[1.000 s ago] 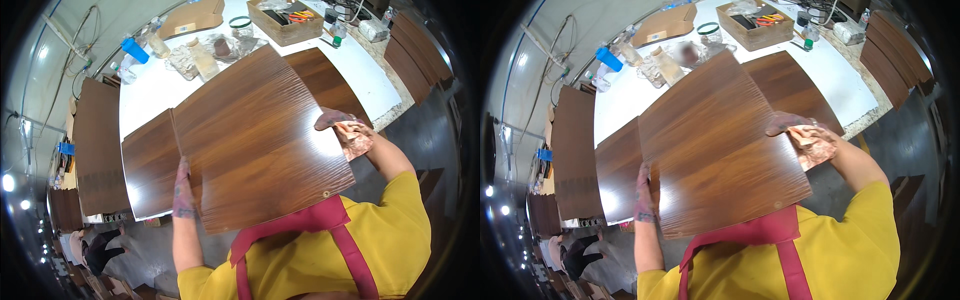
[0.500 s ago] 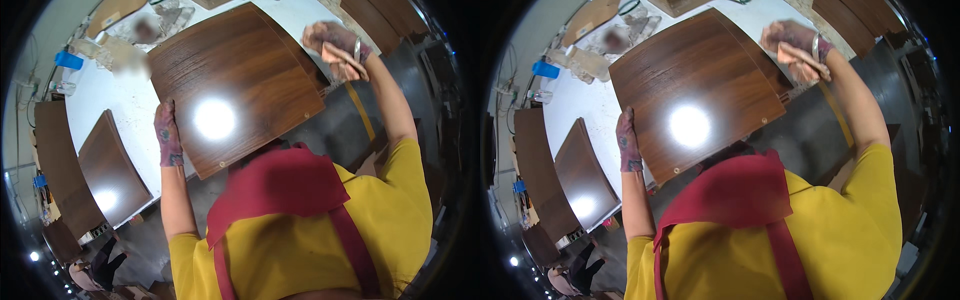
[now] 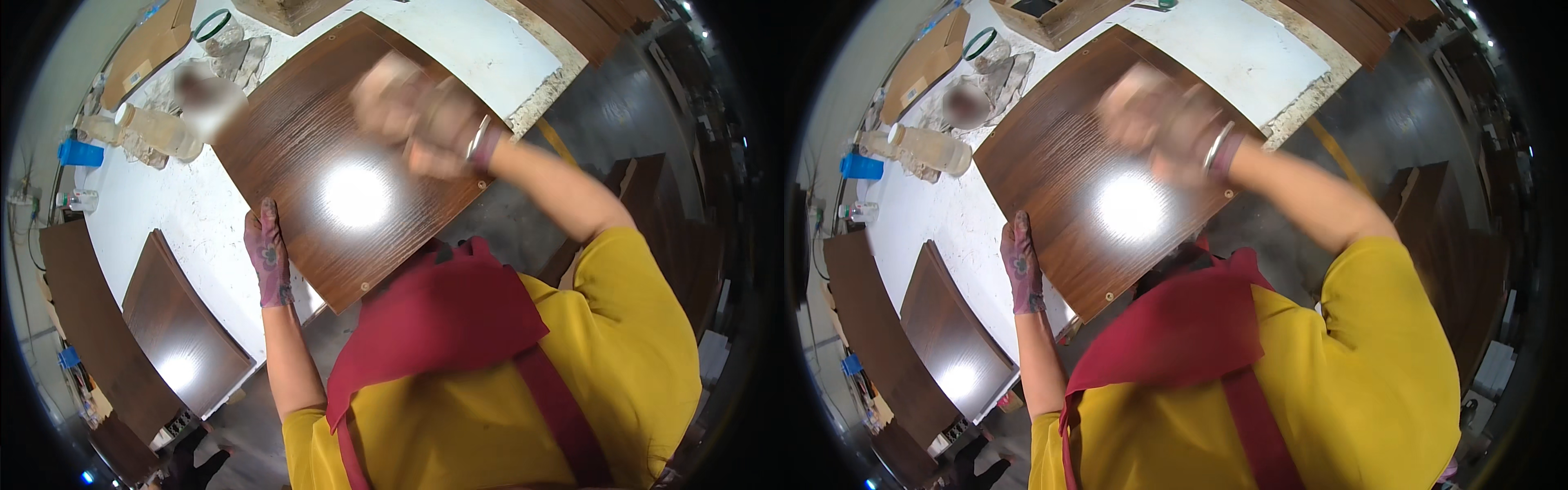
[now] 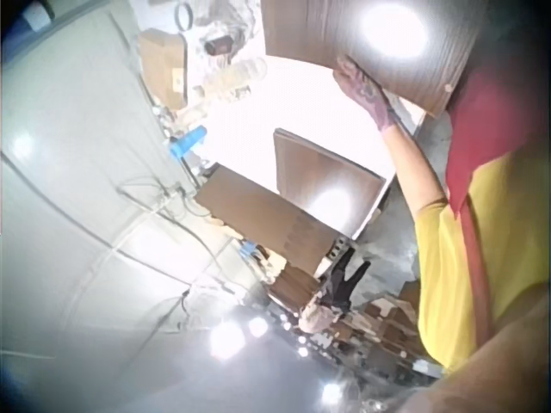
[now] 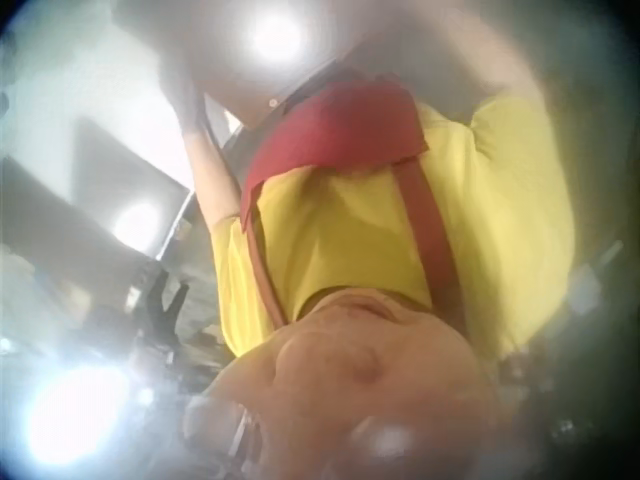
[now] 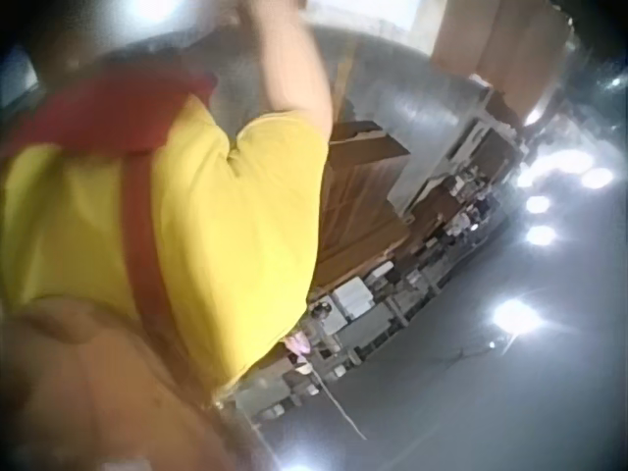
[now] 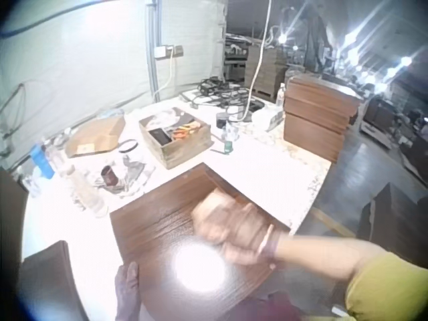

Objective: The person wipes the surface of multiple wooden panels with a cloth on a workbench. They handle each panel one at a time, turning them over to wipe both sides, then stack the finished pieces.

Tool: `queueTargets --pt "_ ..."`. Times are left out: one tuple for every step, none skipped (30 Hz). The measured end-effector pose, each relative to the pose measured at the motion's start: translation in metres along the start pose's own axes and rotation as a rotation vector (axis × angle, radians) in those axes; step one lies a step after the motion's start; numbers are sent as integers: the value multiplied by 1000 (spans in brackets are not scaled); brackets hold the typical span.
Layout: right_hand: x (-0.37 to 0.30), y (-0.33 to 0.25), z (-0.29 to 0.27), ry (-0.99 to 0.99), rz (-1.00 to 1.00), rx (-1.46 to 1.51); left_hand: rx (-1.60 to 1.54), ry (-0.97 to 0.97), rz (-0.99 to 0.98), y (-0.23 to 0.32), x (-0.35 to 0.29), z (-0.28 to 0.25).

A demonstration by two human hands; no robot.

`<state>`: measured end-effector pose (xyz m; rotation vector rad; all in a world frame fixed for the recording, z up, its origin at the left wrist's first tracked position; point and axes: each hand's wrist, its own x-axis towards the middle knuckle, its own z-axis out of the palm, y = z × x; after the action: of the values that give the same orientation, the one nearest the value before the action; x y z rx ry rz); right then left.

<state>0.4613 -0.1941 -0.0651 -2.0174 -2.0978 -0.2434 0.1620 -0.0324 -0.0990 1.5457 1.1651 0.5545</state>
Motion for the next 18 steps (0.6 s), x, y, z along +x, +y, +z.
queueTargets --pt "-4 43 -10 7 292 151 17 -8 -5 7 0 0" --pt "-12 73 -24 61 540 284 -5 -28 4 1 4 0" --pt "-15 84 -40 128 682 392 -33 -33 12 -10 9 0" --pt "-19 85 -52 173 742 508 -61 -39 20 -19 17 0" --pt "-19 70 -62 184 765 662 -174 -26 9 -10 21 5" --pt "-18 50 -66 141 735 836 -276 -16 -12 2 18 8" --pt "-14 30 -71 87 706 1010 -374 0 -32 10 16 8" --pt "-3 9 -76 -28 464 738 -514 -54 -48 2 26 1" --pt "3 -9 -77 -136 230 459 -475 -61 -26 9 30 3" --pt "-10 -22 -63 -52 -35 342 -432 -69 -12 23 33 7" --pt "-22 -28 -48 36 -290 206 -395 -89 13 33 36 12" --pt "-22 -16 -39 56 -220 264 -339 -99 52 29 38 14" --pt "-15 5 -31 75 -155 323 -223 -64 72 25 43 19" --pt "-7 27 -23 88 -96 387 -110 -22 84 17 47 25" --pt "0 36 -19 95 -38 465 11 24 84 26 38 28" --pt "-2 45 -23 -18 126 330 62 32 41 38 30 40" --pt "10 48 -29 -119 251 196 166 114 -7 31 31 46" --pt "21 26 -6 -94 158 231 114 93 -16 13 41 45"
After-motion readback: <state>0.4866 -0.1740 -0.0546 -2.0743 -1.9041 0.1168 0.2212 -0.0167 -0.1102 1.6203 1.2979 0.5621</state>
